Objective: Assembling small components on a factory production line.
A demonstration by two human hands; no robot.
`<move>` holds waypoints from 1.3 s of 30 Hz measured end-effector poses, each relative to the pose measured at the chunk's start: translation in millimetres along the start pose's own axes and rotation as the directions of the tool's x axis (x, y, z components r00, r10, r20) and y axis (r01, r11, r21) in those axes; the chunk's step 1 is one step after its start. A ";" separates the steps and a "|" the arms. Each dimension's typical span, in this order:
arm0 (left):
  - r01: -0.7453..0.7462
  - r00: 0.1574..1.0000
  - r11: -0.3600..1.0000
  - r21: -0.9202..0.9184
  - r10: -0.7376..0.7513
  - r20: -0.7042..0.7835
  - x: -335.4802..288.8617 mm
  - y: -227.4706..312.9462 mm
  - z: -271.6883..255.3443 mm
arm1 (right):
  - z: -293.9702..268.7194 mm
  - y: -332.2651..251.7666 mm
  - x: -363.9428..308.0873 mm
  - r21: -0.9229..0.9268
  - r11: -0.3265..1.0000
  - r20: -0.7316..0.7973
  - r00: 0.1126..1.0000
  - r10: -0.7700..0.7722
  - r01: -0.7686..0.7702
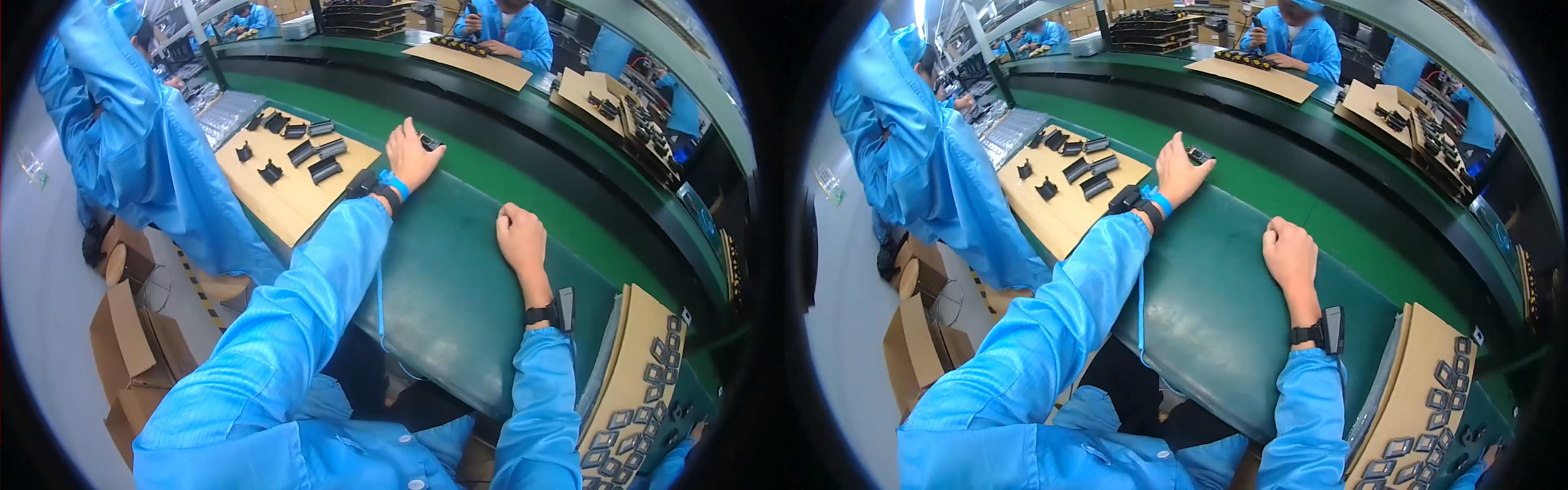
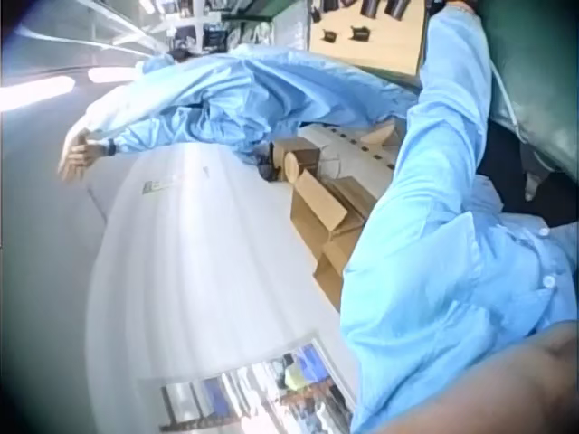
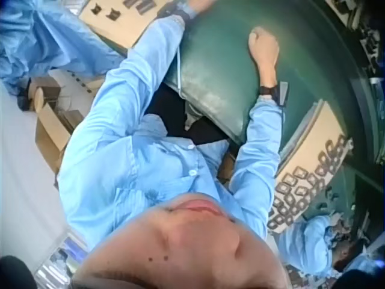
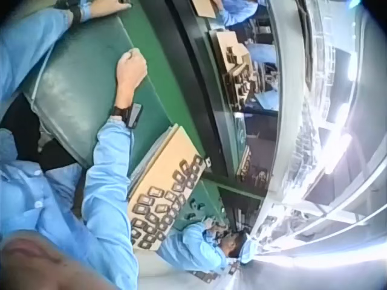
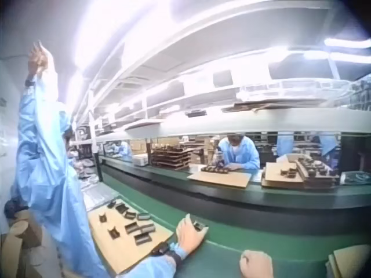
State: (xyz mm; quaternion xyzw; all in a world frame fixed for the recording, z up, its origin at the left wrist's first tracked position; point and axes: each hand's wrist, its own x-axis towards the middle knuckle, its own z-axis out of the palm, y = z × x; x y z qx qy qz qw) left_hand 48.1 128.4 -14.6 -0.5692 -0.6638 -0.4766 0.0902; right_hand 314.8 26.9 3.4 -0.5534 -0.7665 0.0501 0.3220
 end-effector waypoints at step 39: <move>0.136 0.923 0.640 -0.756 0.196 0.331 -88.1 97.5 -13.1 | -1.2 21.3 14.2 0.857 0.472 0.143 0.975 0.170 -0.208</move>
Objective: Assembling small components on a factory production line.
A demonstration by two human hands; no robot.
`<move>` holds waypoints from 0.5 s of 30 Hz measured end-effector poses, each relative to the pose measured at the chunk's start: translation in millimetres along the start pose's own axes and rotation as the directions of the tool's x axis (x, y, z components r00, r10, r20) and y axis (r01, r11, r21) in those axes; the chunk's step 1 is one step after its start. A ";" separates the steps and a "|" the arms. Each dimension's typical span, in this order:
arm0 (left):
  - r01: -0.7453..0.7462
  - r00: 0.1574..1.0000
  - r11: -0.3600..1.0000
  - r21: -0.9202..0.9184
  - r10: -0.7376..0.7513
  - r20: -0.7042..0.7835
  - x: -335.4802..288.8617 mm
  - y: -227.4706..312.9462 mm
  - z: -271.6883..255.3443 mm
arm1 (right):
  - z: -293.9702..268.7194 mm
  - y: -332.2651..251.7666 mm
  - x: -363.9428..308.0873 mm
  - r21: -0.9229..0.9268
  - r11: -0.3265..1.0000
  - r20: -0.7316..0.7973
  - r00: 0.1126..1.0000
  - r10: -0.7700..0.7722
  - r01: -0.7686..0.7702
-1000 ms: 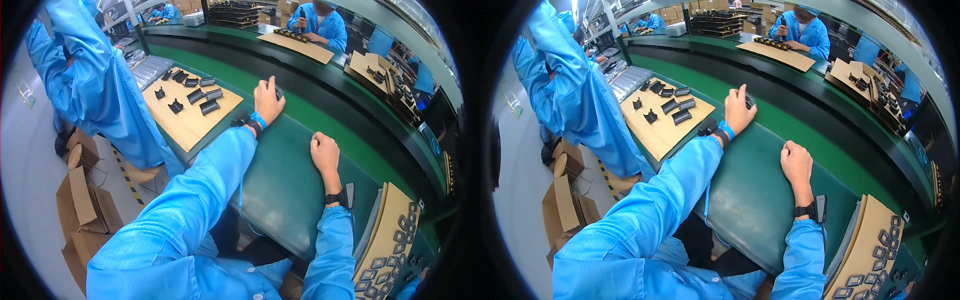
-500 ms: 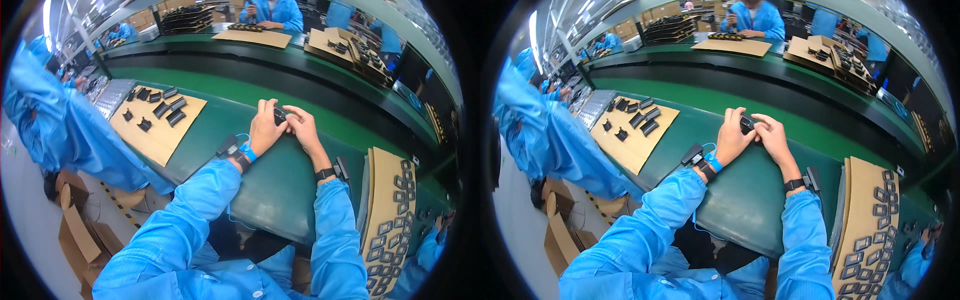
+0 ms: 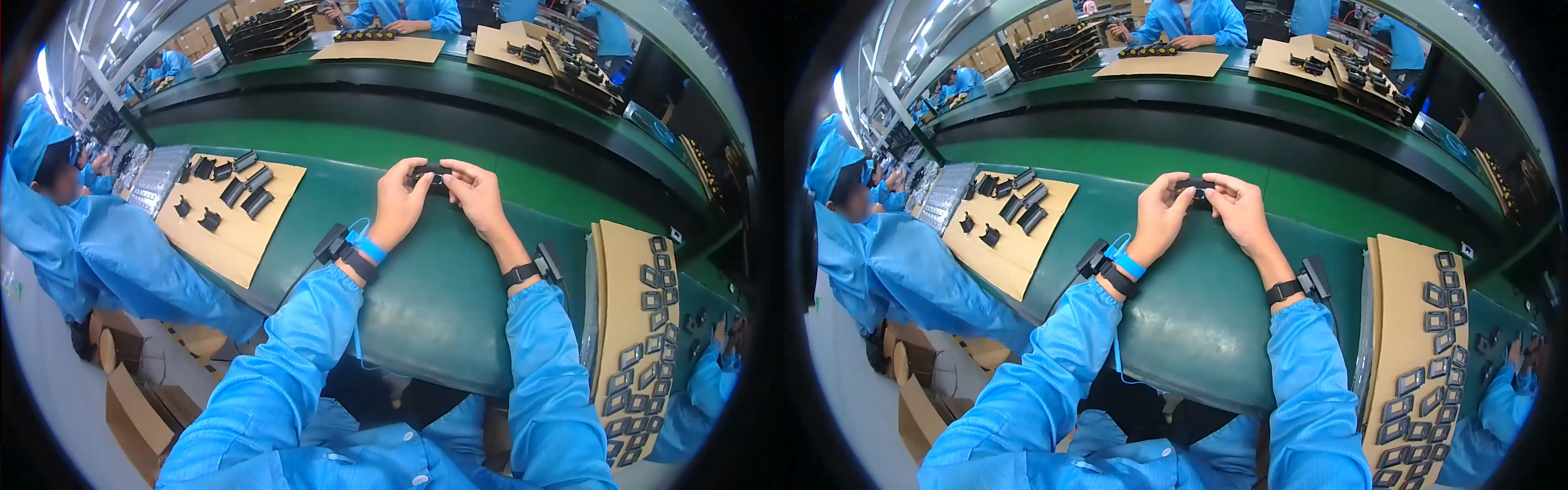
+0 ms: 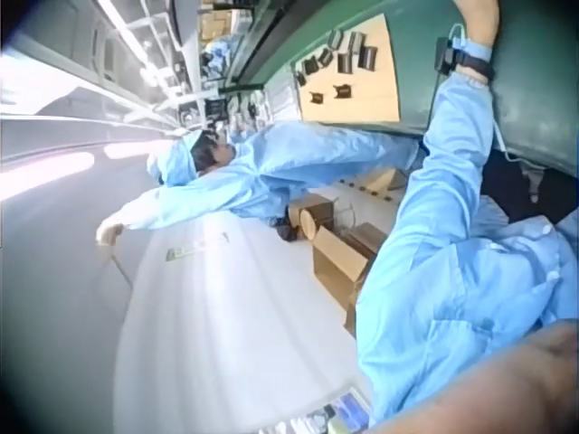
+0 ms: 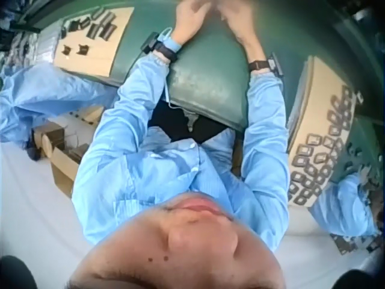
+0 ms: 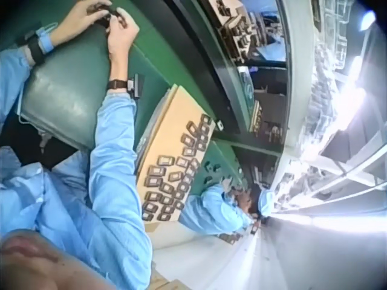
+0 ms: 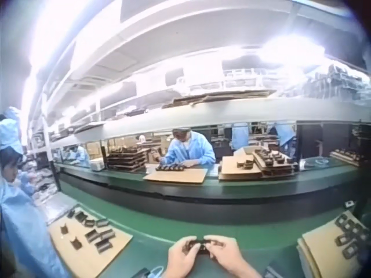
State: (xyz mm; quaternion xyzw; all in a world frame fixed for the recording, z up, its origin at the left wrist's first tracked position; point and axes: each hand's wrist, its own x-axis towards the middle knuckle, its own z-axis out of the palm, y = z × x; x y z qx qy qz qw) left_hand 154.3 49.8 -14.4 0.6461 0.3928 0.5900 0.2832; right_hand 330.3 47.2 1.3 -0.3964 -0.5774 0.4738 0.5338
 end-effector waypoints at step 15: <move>0.284 0.955 0.918 -0.278 -0.244 0.169 1.0 13.7 4.8 | 3.2 13.1 -3.2 0.025 0.985 -0.034 0.985 -0.168 0.169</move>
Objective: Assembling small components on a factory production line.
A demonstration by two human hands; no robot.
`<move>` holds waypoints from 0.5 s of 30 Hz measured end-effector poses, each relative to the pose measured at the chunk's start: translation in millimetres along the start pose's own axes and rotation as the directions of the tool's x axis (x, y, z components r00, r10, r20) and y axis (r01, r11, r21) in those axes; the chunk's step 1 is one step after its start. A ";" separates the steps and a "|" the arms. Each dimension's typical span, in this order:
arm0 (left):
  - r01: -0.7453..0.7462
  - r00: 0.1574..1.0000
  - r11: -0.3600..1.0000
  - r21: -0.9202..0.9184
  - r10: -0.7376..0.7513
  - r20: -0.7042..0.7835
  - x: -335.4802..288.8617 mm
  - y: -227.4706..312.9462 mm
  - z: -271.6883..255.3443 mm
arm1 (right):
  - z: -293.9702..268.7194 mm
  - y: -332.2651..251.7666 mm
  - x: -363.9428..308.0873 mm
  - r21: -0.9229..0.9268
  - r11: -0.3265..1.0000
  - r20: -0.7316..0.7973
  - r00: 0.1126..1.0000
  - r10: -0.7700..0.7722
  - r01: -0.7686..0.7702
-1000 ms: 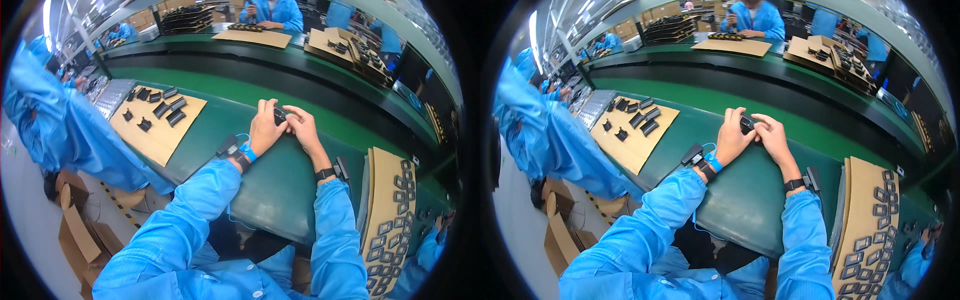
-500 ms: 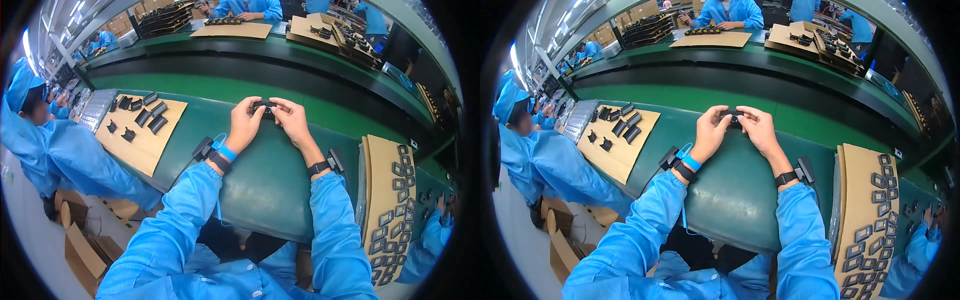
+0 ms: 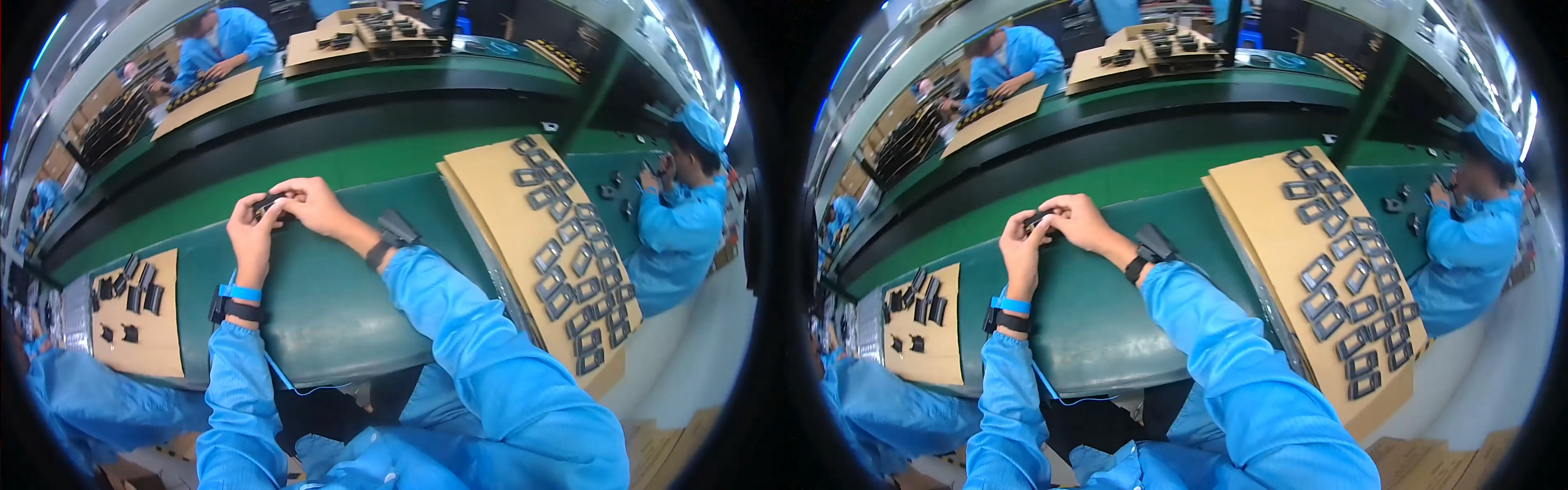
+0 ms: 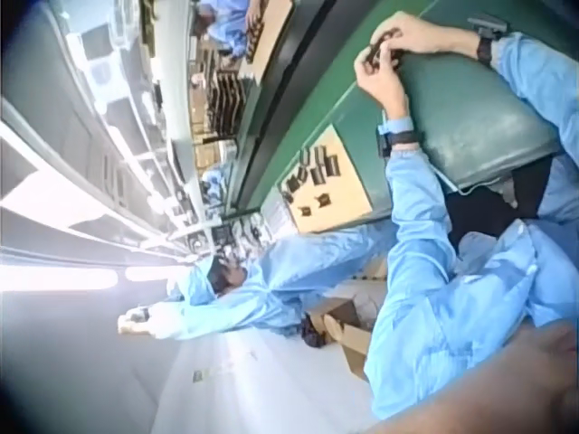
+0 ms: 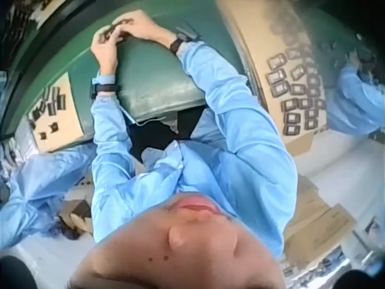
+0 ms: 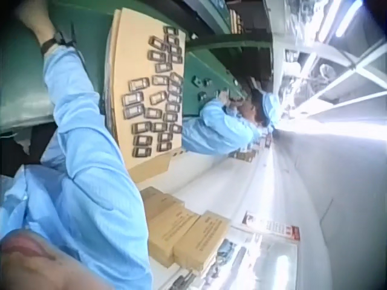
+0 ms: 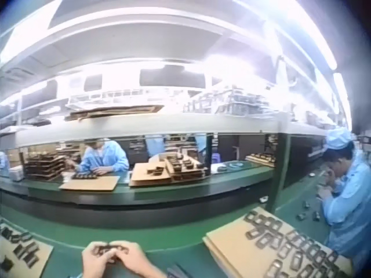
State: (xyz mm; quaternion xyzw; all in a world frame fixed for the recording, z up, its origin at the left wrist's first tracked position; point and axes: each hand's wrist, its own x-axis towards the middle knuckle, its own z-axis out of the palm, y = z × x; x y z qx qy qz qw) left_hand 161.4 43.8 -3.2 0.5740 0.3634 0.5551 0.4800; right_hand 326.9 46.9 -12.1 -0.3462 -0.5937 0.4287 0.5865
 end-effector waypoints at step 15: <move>-0.118 0.993 0.987 0.105 0.116 0.029 -0.2 8.4 4.5 | -140.9 -181.3 -112.4 -0.659 -0.167 -0.664 0.672 -0.328 -0.733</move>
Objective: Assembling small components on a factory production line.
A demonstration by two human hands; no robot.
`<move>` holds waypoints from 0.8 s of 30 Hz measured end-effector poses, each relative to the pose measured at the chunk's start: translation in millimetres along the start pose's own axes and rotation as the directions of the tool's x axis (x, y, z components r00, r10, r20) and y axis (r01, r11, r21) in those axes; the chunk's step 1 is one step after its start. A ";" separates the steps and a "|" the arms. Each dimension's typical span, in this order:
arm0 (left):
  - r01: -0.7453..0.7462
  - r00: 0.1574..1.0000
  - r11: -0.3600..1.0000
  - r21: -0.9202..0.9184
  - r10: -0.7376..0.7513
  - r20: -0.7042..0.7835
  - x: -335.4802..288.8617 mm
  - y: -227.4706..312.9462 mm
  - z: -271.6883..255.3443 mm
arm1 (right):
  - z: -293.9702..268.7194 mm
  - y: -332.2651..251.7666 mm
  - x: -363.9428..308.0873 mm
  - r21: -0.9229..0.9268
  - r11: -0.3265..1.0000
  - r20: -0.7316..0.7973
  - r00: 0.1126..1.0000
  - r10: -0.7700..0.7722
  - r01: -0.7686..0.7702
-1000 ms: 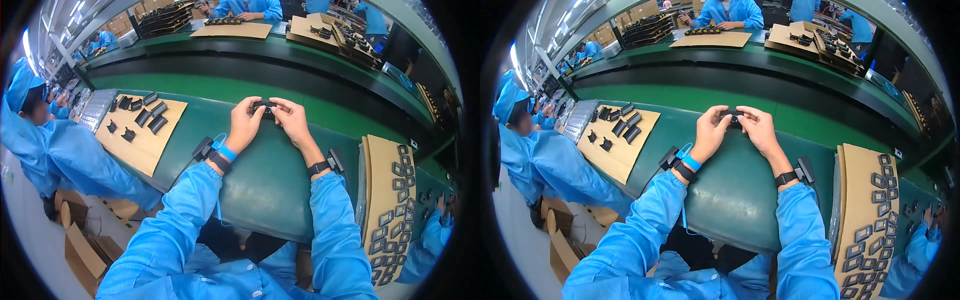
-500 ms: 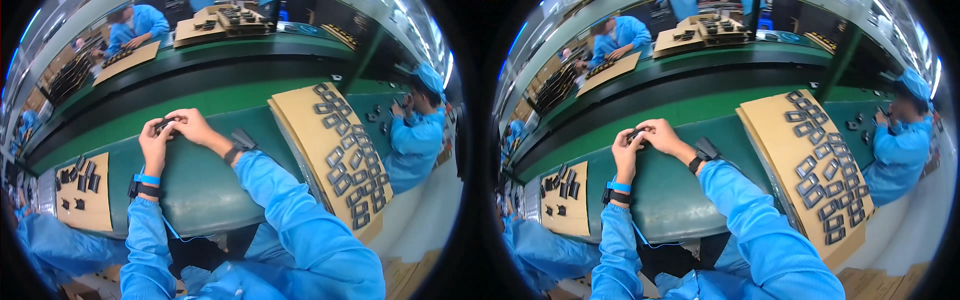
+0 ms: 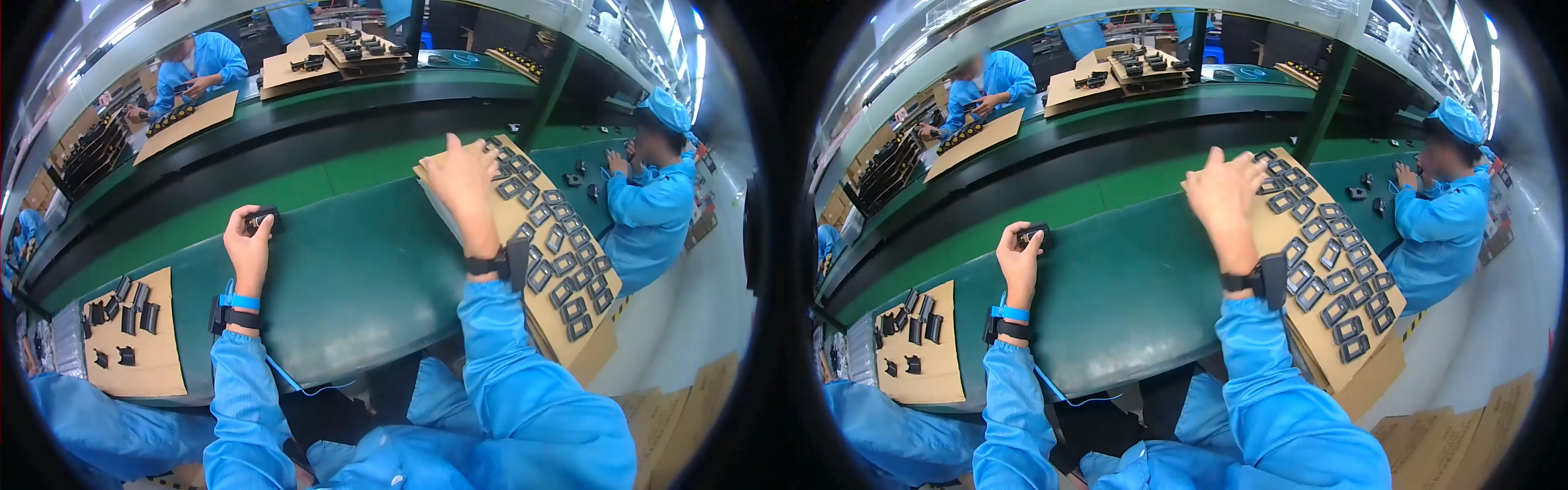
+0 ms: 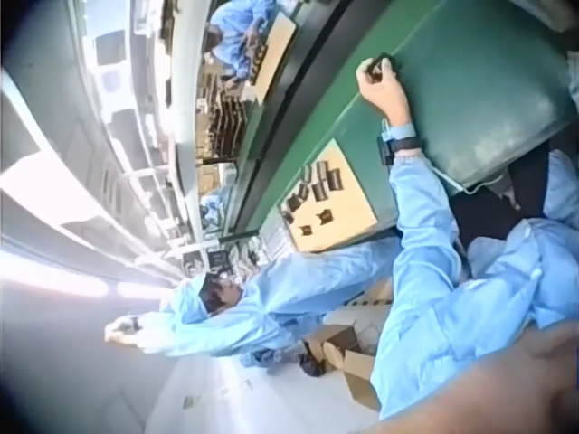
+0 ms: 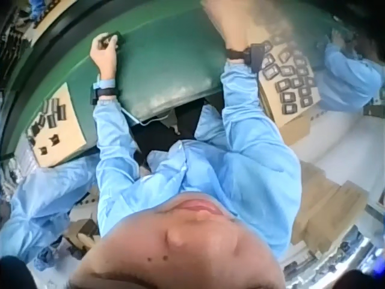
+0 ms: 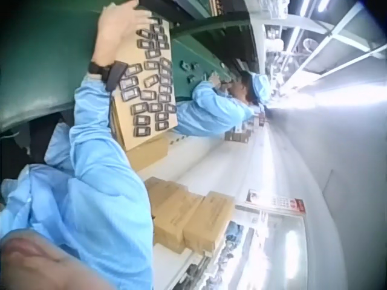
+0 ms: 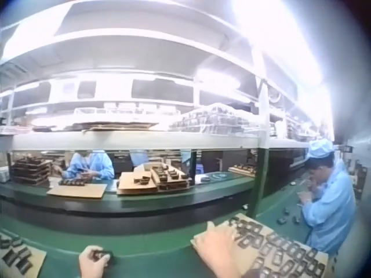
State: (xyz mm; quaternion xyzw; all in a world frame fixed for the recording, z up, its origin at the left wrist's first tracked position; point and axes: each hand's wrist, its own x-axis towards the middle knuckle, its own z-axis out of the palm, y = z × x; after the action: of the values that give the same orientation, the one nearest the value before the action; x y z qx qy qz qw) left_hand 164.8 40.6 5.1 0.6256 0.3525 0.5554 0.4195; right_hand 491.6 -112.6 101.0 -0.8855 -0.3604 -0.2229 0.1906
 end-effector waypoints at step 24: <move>-0.016 0.999 0.992 -0.126 0.010 -0.048 -8.5 -6.4 -2.4 | 7.4 -33.1 -59.5 0.460 0.792 -0.246 0.915 -0.321 0.402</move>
State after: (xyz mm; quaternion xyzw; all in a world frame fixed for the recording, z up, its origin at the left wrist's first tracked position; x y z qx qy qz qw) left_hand 161.5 35.7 -4.1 0.5867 0.3221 0.5940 0.4462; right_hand 431.5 -119.7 69.0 -0.6994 -0.5526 -0.2221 0.3951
